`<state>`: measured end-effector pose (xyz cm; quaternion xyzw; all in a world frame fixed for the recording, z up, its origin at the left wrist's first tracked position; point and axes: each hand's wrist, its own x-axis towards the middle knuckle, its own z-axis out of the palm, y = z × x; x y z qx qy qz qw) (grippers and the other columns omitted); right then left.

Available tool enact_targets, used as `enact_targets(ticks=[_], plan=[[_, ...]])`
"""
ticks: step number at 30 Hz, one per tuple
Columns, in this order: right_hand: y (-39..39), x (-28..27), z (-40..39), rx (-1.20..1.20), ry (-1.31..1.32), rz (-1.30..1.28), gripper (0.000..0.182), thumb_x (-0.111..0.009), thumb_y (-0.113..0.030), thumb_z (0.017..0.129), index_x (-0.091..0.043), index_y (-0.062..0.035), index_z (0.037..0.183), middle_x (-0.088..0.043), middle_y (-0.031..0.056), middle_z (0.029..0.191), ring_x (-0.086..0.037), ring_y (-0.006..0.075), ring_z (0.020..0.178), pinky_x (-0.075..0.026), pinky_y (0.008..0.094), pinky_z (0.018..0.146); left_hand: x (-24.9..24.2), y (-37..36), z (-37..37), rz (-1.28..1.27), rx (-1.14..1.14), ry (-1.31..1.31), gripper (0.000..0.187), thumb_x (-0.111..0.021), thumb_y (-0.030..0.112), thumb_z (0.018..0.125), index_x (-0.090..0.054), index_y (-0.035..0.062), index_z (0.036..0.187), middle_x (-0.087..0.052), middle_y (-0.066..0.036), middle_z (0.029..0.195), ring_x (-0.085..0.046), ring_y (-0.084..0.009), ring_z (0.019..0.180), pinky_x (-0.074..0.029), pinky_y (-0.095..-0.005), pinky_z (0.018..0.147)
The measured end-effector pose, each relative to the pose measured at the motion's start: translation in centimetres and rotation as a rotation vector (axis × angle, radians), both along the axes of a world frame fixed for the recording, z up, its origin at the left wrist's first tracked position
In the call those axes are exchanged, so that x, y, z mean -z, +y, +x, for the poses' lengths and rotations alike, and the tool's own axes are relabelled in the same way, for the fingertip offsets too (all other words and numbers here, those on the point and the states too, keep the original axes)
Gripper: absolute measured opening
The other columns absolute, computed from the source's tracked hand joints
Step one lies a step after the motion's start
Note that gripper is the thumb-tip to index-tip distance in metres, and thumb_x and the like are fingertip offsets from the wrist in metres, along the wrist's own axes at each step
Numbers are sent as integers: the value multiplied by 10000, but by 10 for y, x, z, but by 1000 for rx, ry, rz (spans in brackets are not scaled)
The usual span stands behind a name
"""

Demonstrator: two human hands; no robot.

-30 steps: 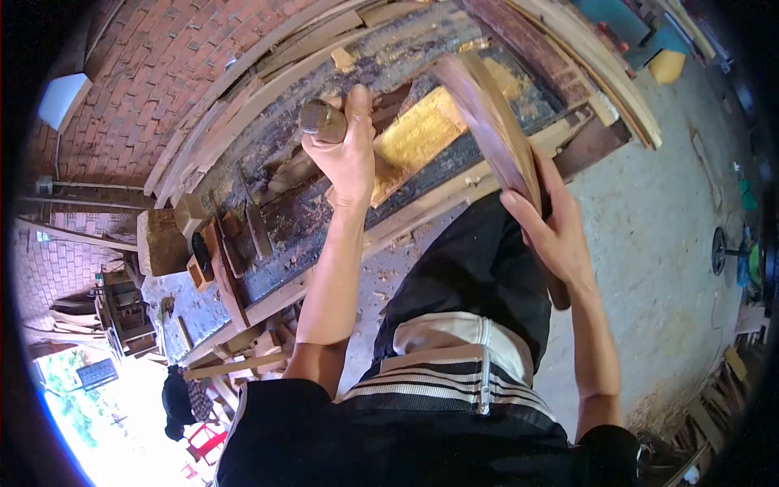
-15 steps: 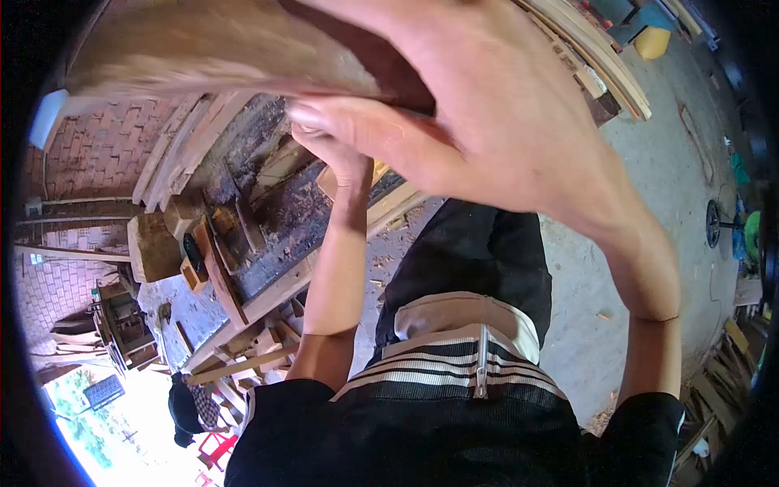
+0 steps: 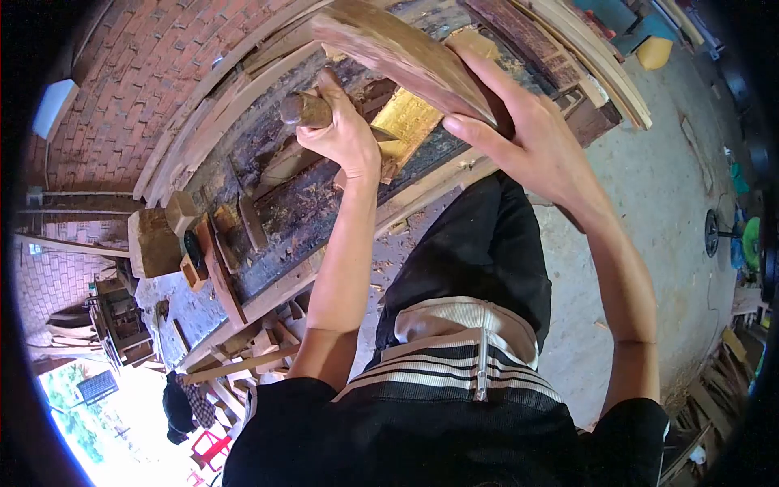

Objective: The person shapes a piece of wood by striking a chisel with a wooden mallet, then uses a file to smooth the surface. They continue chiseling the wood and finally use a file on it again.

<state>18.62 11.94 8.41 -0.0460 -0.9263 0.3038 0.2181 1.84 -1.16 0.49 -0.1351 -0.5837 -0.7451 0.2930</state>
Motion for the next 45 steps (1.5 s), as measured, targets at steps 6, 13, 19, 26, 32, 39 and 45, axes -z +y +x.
enact_targets(ticks=[6, 13, 19, 26, 32, 39, 45], plan=[[11, 14, 24, 84, -3, -125, 739, -637, -481, 916, -413, -53, 1475, -640, 273, 1230, -651, 435, 1086, -505, 439, 925, 2, 32, -9, 127, 73, -90, 315, -728, 177, 935, -573, 36, 699, -550, 29, 634, -448, -73, 587, -363, -283, 531], [14, 24, 57, 188, -111, -334, 735, -670, -396, 911, -391, -54, 1498, -612, 270, 1297, -599, 406, 1222, -452, 410, 1022, -19, 21, -16, -69, 582, -233, 245, -763, 233, 905, -625, 50, 818, -561, 20, 687, -477, -68, 599, -374, -250, 542], [11, 41, 78, 299, -263, -453, 733, -703, -359, 906, -404, -50, 1499, -645, 222, 1275, -685, 298, 1042, -516, 392, 911, -33, 9, -24, -127, 847, -339, 220, -717, 196, 930, -561, 47, 886, -435, 22, 571, -373, -78, 472, -328, -277, 470], [6, 40, 81, 374, -247, -685, 729, -708, -366, 919, -403, -57, 1505, -647, 94, 927, -525, 80, 596, -426, 235, 491, -26, 21, -10, -210, 721, -257, 229, -739, 241, 909, -612, 77, 811, -480, 16, 546, -398, -84, 442, -343, -257, 466], [9, -1, 61, 286, 9, -660, 696, -643, -233, 938, -331, -28, 1526, -627, 72, 883, -520, 72, 583, -409, 223, 475, -19, 48, 25, -138, 709, -104, 249, -776, 225, 874, -682, 32, 749, -648, -4, 665, -572, -86, 598, -468, -292, 537], [20, -36, 56, 47, -32, -414, 722, -626, -166, 898, -316, 28, 1520, -533, 220, 1366, -528, 300, 1211, -398, 398, 1046, -17, 52, 36, -490, 684, 42, 238, -808, 205, 750, -681, 17, 823, -638, -163, 717, -590, -281, 668, -514, -352, 621], [6, -46, 42, 164, -84, -107, 745, -657, -175, 880, -325, 63, 1503, -452, 263, 1478, -455, 346, 1366, -353, 408, 1120, -18, 48, 33, -549, 746, -17, 322, -785, 192, 674, -712, 70, 963, -670, -226, 826, -636, -427, 803, -549, -439, 726]])
